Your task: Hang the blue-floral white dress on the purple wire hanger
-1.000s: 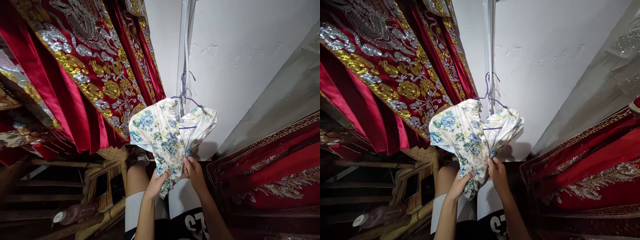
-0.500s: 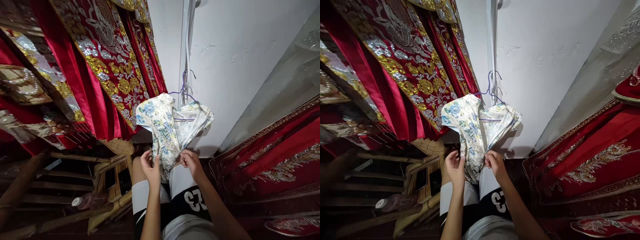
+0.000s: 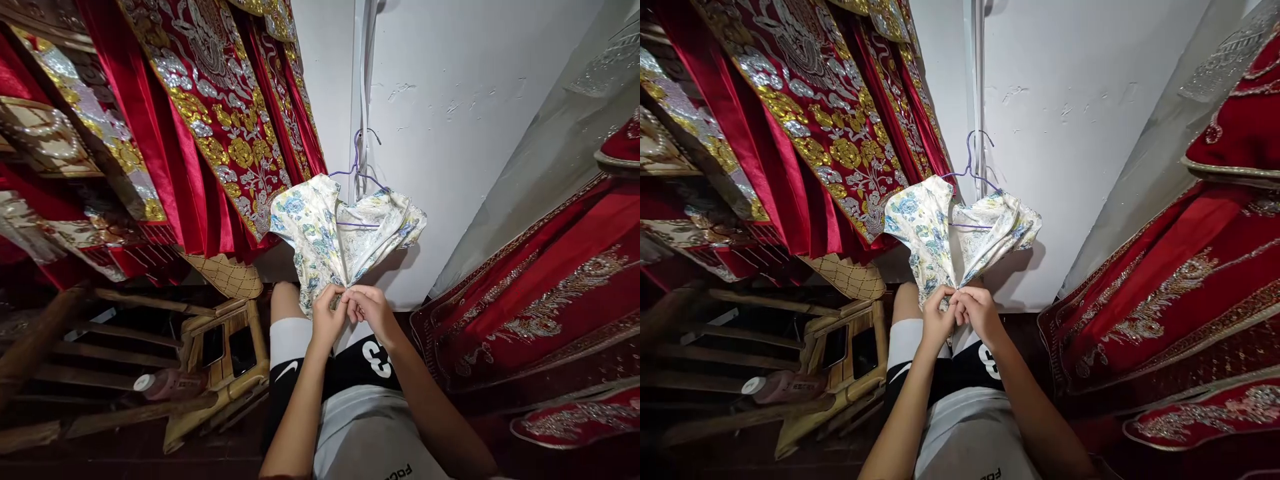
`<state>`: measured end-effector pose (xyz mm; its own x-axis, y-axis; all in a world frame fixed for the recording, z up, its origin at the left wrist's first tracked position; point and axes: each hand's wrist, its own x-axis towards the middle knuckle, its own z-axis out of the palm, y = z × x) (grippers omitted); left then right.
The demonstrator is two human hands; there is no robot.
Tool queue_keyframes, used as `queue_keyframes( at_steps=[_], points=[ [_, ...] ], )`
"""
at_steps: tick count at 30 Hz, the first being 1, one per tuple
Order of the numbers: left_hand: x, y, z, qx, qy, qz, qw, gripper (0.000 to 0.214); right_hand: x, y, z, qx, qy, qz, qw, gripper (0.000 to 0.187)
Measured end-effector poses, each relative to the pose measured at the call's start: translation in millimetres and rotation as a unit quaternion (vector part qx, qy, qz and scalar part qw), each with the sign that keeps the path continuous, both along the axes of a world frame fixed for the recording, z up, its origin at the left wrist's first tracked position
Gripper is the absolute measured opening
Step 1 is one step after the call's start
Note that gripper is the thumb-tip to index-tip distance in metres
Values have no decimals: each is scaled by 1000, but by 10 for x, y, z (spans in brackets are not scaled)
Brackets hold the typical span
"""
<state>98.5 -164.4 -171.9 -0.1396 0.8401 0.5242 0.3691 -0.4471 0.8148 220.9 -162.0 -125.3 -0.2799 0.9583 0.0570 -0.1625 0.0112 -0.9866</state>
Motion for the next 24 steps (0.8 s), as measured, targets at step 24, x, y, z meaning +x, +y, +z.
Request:
queue_keyframes(
  at_steps=[24],
  points=[
    [-214,378,-64,-72,222,-102,967,13,139,1468,1092,106,103,-73,986,17]
  ],
)
